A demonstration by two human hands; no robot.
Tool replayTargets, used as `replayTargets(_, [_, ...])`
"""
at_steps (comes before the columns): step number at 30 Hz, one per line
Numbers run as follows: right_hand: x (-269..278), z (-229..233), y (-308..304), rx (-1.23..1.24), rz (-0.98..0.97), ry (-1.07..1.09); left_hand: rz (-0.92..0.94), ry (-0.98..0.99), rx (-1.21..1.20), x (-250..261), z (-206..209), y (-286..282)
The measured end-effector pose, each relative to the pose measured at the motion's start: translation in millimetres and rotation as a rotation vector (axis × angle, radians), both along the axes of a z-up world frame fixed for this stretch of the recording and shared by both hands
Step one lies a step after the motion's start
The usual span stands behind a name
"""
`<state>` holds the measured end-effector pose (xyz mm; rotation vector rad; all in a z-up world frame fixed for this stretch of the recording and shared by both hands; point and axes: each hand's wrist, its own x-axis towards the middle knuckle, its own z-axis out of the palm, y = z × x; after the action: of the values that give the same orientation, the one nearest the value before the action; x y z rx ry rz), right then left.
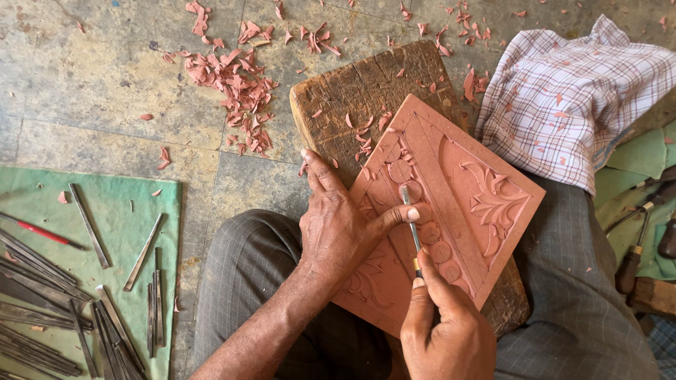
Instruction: The person uses various chisels to carve intricate patterns into a piece of wood. They hold the tools with both hands, shaving off wood to create decorative circular and floral elements.
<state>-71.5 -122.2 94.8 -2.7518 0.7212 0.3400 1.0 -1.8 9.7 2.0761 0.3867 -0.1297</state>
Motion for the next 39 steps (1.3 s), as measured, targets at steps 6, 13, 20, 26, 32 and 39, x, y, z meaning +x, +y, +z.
replayTargets(6, [6, 6, -9, 0.130, 0.129, -0.169, -0.002, 0.073, 0.038, 0, -2, -4])
replayTargets(13, [-18, 7, -43, 0.389, 0.236, -0.412, -0.050, 0.012, 0.045, -1, -7, 2])
replayTargets(20, [-33, -38, -46, 0.282, 0.252, -0.398, -0.038, 0.015, 0.050, -2, -9, -2])
replayTargets(26, [-32, -43, -40, 0.233, 0.238, -0.377, -0.041, 0.015, 0.051, 0, -8, -3])
replayTargets(32, [-26, -39, -39, 0.204, 0.143, -0.171, -0.041, 0.060, 0.033, 1, -4, -3])
replayTargets(39, [-24, -34, -33, 0.192, 0.117, -0.181, -0.040, 0.026, 0.058, 2, -3, -4])
